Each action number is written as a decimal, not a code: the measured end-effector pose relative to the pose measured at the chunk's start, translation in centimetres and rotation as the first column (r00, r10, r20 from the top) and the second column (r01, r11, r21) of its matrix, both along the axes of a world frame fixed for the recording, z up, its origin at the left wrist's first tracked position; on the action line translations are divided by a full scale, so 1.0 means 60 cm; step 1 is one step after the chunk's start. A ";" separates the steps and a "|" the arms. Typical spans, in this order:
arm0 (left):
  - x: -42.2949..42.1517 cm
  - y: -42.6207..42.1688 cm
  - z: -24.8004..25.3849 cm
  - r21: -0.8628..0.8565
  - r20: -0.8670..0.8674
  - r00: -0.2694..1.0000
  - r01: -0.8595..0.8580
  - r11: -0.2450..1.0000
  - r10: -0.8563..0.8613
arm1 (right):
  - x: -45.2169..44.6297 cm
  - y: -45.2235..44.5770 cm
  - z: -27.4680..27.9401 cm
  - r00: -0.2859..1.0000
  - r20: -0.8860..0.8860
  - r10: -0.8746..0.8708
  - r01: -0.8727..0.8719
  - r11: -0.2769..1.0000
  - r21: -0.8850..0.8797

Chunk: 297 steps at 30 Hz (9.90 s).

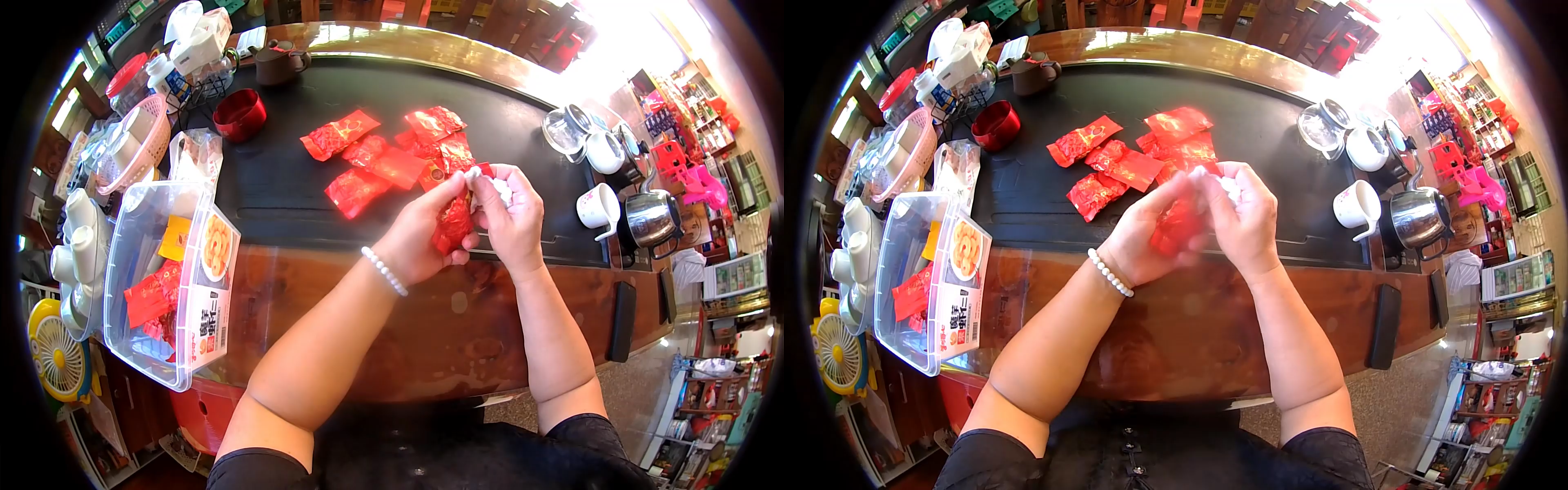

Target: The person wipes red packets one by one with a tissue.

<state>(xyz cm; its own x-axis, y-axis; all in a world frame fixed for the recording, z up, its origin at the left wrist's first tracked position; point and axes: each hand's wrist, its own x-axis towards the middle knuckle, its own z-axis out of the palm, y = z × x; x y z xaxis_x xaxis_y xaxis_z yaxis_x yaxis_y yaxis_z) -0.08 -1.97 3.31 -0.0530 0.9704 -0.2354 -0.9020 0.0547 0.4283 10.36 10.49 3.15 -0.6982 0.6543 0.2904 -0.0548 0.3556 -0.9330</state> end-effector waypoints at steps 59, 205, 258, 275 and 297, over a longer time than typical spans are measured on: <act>-0.016 0.017 -0.019 0.024 0.381 0.828 -0.453 0.891 0.411 | -0.002 -0.016 0.005 0.996 0.075 0.037 -0.074 0.818 0.571; 0.009 0.019 -0.016 0.185 -0.319 0.839 -0.402 0.897 0.442 | -0.015 0.002 0.018 0.972 -0.223 0.074 -0.194 0.792 -0.580; -0.004 0.017 -0.027 0.201 0.217 0.953 -0.254 0.946 0.210 | -0.021 0.008 0.006 0.993 -0.086 -0.082 0.118 0.770 0.627; -0.026 0.029 -0.044 0.178 0.474 0.827 -0.425 0.887 0.302 | -0.011 -0.014 0.032 0.989 0.139 0.043 -0.122 0.765 0.632; -0.027 0.025 -0.032 0.101 0.305 0.864 -0.448 0.888 0.401 | -0.001 -0.020 0.027 0.976 0.030 0.215 -0.211 0.973 -0.090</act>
